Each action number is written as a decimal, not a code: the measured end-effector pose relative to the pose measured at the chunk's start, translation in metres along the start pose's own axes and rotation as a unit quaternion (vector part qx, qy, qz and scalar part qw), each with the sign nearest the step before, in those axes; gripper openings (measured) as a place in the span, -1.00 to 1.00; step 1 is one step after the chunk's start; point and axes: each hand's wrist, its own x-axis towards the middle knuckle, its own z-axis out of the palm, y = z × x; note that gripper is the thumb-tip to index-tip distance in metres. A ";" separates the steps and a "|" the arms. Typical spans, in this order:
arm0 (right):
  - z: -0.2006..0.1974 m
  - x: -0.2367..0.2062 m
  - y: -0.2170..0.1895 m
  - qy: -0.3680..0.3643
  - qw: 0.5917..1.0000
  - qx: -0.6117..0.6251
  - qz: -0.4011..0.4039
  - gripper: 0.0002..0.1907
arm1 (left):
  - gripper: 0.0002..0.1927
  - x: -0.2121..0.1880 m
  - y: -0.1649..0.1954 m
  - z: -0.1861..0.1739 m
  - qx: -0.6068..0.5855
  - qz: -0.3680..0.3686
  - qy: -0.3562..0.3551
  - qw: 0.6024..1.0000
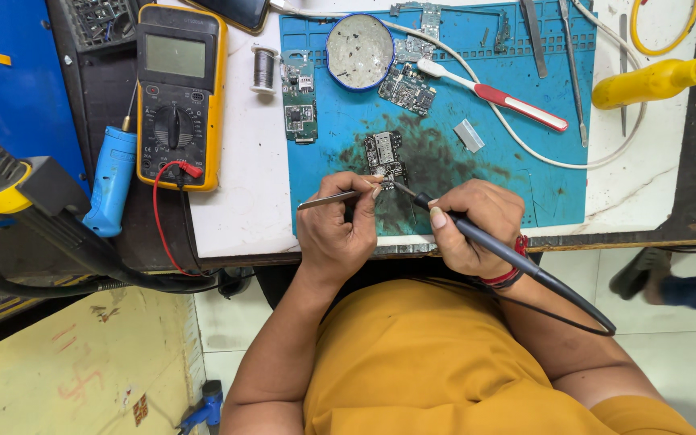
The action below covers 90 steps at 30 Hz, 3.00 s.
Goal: The person solders a small circuit board on a workbench, holding the board with tweezers in one hand and a soldering iron in the other, applying solder to the board's components. The board rests on a blue mat surrounded by other boards, a multimeter, solder wire, and a toothbrush.
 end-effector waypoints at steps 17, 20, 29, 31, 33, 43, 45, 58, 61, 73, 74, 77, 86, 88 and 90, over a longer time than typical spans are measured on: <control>-0.001 0.001 -0.002 0.001 1.000 0.003 -0.003 -0.93 | -0.85 -0.002 -0.002 0.003 -0.007 0.006 0.019 1.000; -0.001 0.001 -0.002 0.008 1.000 0.000 -0.006 -0.92 | -0.85 -0.002 -0.002 0.003 -0.008 0.006 0.016 1.000; -0.001 -0.001 -0.001 0.002 1.000 0.000 -0.008 -0.93 | -0.85 -0.004 -0.003 0.003 -0.006 0.018 0.015 1.000; 0.000 -0.001 -0.001 0.007 1.000 0.002 -0.007 -0.93 | -0.85 -0.004 -0.003 0.003 -0.008 0.016 0.014 1.000; 0.000 -0.001 -0.001 0.007 1.000 0.003 -0.007 -0.93 | -0.85 -0.004 -0.004 0.003 -0.007 0.014 0.014 1.000; 0.000 -0.002 -0.001 0.006 1.000 0.007 -0.007 -0.93 | -0.84 -0.005 -0.004 0.002 0.001 0.009 0.015 1.000; 0.001 -0.002 -0.002 0.007 1.000 0.007 -0.007 -0.93 | -0.84 -0.006 -0.004 0.002 0.002 0.009 0.016 1.000; -0.003 -0.001 -0.001 0.004 1.000 0.004 0.000 -0.93 | -0.84 -0.003 -0.002 0.004 0.001 0.022 0.017 1.000; -0.003 0.000 -0.001 0.008 1.000 0.009 -0.005 -0.92 | -0.84 -0.002 -0.002 0.005 -0.001 0.016 0.013 1.000; -0.003 0.001 -0.002 0.004 1.000 0.003 -0.001 -0.92 | -0.84 -0.002 -0.002 0.005 0.000 0.017 0.015 1.000; -0.003 0.001 -0.002 0.006 1.000 0.005 -0.004 -0.92 | -0.84 -0.002 -0.002 0.004 0.000 0.016 0.015 1.000; -0.002 0.002 -0.003 0.002 1.000 0.002 0.002 -0.92 | -0.84 -0.002 -0.001 0.003 -0.001 0.010 0.013 1.000; -0.001 0.003 -0.002 0.007 1.000 0.008 0.000 -0.93 | -0.84 -0.001 -0.003 0.003 -0.002 0.015 0.016 1.000; -0.001 0.003 -0.002 0.005 1.000 0.002 0.001 -0.93 | -0.84 -0.001 -0.003 0.004 -0.001 0.017 0.016 1.000; -0.002 0.002 -0.004 0.003 1.000 -0.002 0.002 -0.93 | -0.84 -0.002 -0.002 0.003 -0.003 0.016 0.015 1.000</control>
